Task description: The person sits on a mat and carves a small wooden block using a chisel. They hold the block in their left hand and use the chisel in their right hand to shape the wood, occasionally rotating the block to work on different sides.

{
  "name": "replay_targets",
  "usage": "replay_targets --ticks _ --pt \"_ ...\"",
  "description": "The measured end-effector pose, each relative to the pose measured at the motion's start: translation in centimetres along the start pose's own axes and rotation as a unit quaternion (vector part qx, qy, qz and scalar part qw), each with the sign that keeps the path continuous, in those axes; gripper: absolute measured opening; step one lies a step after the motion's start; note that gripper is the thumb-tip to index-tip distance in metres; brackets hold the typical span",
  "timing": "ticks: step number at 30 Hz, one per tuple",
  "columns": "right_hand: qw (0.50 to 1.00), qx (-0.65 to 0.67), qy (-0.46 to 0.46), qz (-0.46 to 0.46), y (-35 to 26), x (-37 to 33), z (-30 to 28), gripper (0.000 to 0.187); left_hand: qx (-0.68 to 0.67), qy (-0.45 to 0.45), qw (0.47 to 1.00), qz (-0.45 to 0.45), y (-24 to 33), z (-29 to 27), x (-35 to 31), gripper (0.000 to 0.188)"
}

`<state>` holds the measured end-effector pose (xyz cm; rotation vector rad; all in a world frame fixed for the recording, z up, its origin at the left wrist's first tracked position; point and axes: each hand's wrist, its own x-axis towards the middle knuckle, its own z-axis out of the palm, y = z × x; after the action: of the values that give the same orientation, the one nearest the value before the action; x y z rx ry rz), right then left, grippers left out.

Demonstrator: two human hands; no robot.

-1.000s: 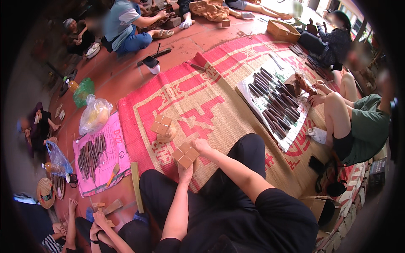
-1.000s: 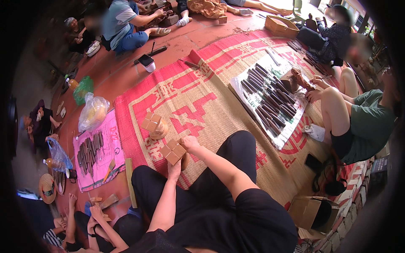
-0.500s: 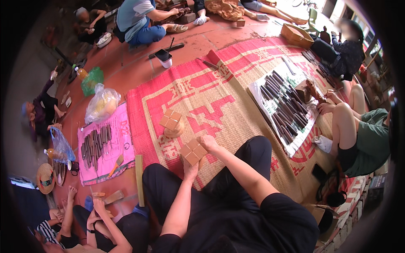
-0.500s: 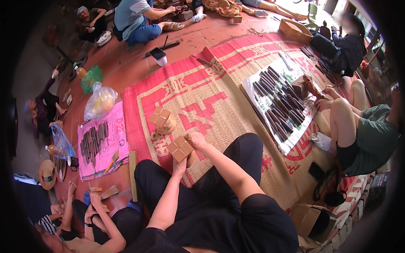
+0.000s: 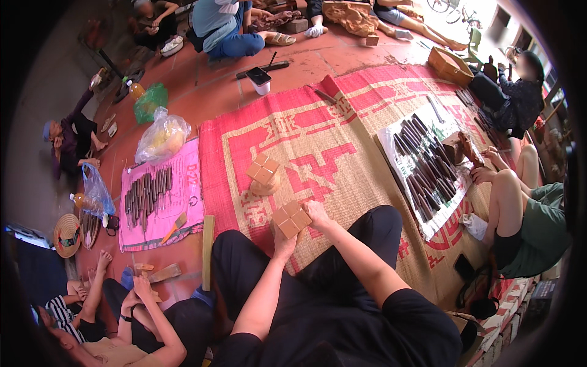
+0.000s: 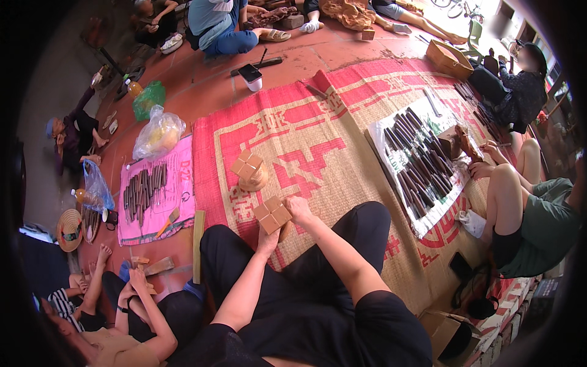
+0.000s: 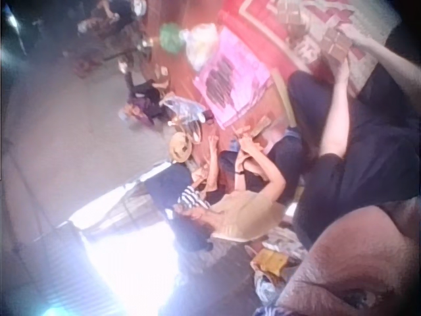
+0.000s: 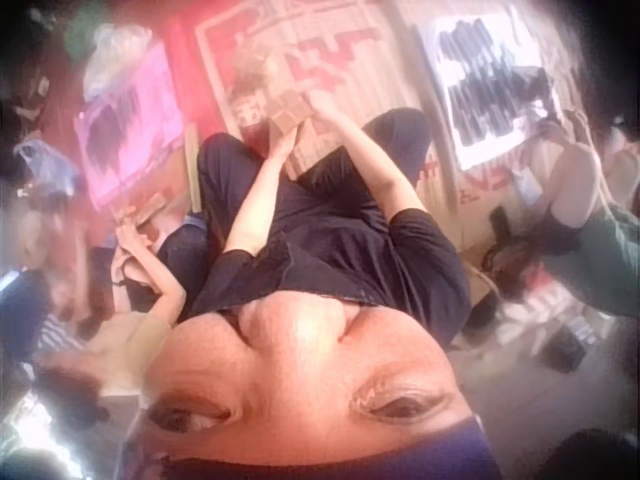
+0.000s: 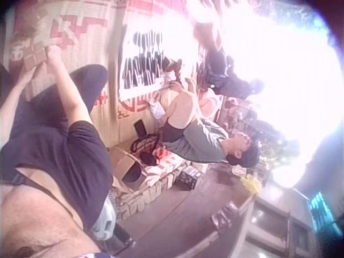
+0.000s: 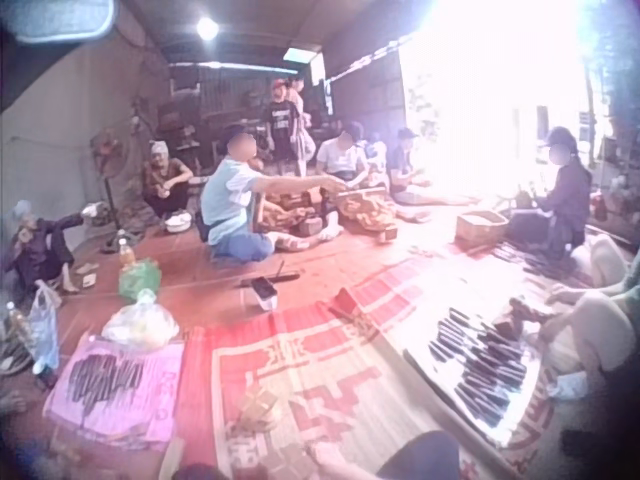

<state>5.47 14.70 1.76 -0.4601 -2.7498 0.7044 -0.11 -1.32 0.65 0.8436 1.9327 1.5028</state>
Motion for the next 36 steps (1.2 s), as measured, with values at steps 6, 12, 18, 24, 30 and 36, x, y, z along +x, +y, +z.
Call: replay_targets --ticks 6,12,18,24,30,36 --pt "0.991 -0.059 -0.121 0.020 0.4 0.9 0.3 0.017 0.081 0.041 0.995 0.050 -1.2 -0.3 0.1 0.045" --pt "0.997 0.050 -0.043 0.043 0.0 1.1 -0.4 0.019 0.039 0.009 0.999 0.031 -1.2 -0.1 0.7 0.044" --pt "0.998 0.002 -0.059 0.037 -0.1 0.8 0.5 0.015 -0.023 0.013 0.999 -0.022 -1.4 -0.9 0.3 0.050" --pt "0.999 0.031 -0.024 0.034 -1.4 2.3 -1.1 0.018 -0.045 0.023 0.998 -0.032 1.3 -0.1 0.1 0.060" --pt "0.997 0.008 -0.067 0.035 -0.2 0.3 0.1 0.014 -0.040 -0.014 0.998 -0.053 1.2 -0.8 0.0 0.059" --pt "0.999 0.051 -0.014 0.008 -1.5 1.4 -1.5 0.014 -0.051 0.020 0.998 -0.031 0.7 -0.4 0.1 0.061"
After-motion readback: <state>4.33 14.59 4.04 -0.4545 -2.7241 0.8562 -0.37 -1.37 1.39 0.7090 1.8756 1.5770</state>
